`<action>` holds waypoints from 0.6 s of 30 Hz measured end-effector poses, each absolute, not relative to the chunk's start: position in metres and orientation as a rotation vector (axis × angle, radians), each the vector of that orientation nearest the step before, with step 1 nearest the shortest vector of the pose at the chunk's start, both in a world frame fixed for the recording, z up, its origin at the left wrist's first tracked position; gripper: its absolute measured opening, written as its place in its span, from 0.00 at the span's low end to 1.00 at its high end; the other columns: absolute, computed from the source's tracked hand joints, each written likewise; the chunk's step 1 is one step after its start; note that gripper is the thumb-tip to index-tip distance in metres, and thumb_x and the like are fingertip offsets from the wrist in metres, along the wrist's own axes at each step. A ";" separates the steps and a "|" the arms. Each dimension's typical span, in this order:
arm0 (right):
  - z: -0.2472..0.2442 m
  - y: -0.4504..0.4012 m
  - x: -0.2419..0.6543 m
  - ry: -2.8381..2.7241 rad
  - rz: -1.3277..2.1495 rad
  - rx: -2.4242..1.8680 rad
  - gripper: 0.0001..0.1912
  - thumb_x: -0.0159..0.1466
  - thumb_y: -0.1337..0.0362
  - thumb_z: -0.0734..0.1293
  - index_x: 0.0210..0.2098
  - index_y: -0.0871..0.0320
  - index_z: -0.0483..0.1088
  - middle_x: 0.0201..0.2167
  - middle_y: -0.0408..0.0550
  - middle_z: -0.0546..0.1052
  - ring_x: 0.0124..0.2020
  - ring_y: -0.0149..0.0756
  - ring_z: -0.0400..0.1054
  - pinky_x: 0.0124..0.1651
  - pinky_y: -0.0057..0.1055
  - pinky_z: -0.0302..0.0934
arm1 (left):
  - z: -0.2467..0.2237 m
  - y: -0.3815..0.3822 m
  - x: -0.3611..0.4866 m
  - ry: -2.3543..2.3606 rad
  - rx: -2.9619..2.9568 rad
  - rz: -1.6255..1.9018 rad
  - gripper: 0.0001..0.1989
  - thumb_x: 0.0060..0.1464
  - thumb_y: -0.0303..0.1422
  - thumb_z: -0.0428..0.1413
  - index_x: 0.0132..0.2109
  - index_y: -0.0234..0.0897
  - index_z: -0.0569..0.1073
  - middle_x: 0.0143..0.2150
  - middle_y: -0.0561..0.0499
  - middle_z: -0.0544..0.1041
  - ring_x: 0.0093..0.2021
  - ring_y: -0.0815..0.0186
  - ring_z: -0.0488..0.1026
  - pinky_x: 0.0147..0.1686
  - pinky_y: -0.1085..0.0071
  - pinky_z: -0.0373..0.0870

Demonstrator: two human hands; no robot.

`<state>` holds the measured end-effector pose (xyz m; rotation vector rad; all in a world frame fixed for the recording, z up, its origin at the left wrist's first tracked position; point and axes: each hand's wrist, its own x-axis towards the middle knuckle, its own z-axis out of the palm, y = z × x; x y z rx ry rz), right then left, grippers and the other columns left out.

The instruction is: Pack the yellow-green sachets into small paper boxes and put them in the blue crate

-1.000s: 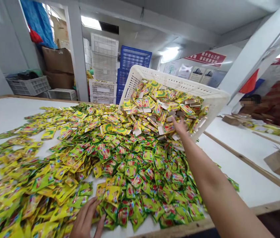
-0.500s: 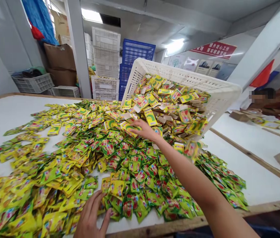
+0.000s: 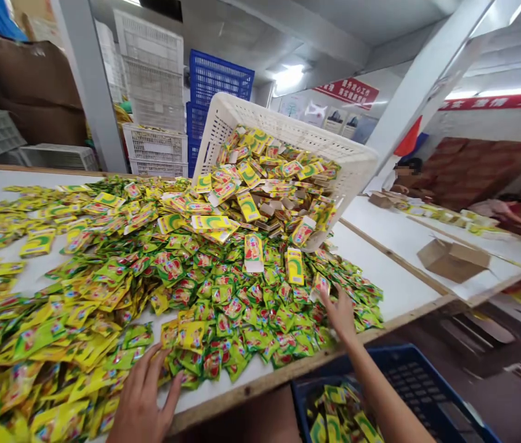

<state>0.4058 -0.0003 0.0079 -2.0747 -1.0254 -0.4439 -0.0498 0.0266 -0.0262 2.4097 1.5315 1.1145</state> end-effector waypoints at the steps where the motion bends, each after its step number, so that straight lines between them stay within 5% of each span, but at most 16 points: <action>1: -0.001 -0.003 0.400 -1.068 -0.376 -2.089 0.34 0.57 0.44 0.56 0.53 0.64 0.61 0.47 0.61 0.66 0.49 0.52 0.59 0.49 0.47 0.51 | -0.024 0.024 -0.049 1.528 2.386 1.102 0.21 0.52 0.42 0.51 0.52 0.39 0.62 0.54 0.41 0.64 0.55 0.51 0.62 0.54 0.51 0.58; 10: -0.002 0.012 0.308 -1.357 -0.256 -1.729 0.29 0.59 0.47 0.57 0.53 0.59 0.60 0.51 0.56 0.64 0.53 0.47 0.57 0.54 0.45 0.51 | 0.035 0.035 -0.077 1.428 2.306 1.082 0.18 0.55 0.34 0.49 0.53 0.44 0.61 0.56 0.46 0.63 0.57 0.59 0.60 0.55 0.60 0.61; 18: -0.019 0.001 0.301 -1.457 -0.314 -1.697 0.29 0.59 0.46 0.55 0.51 0.58 0.63 0.48 0.57 0.66 0.52 0.53 0.59 0.53 0.51 0.53 | 0.078 0.195 -0.159 1.707 2.176 1.312 0.20 0.53 0.43 0.49 0.51 0.40 0.64 0.50 0.45 0.67 0.54 0.57 0.63 0.55 0.58 0.58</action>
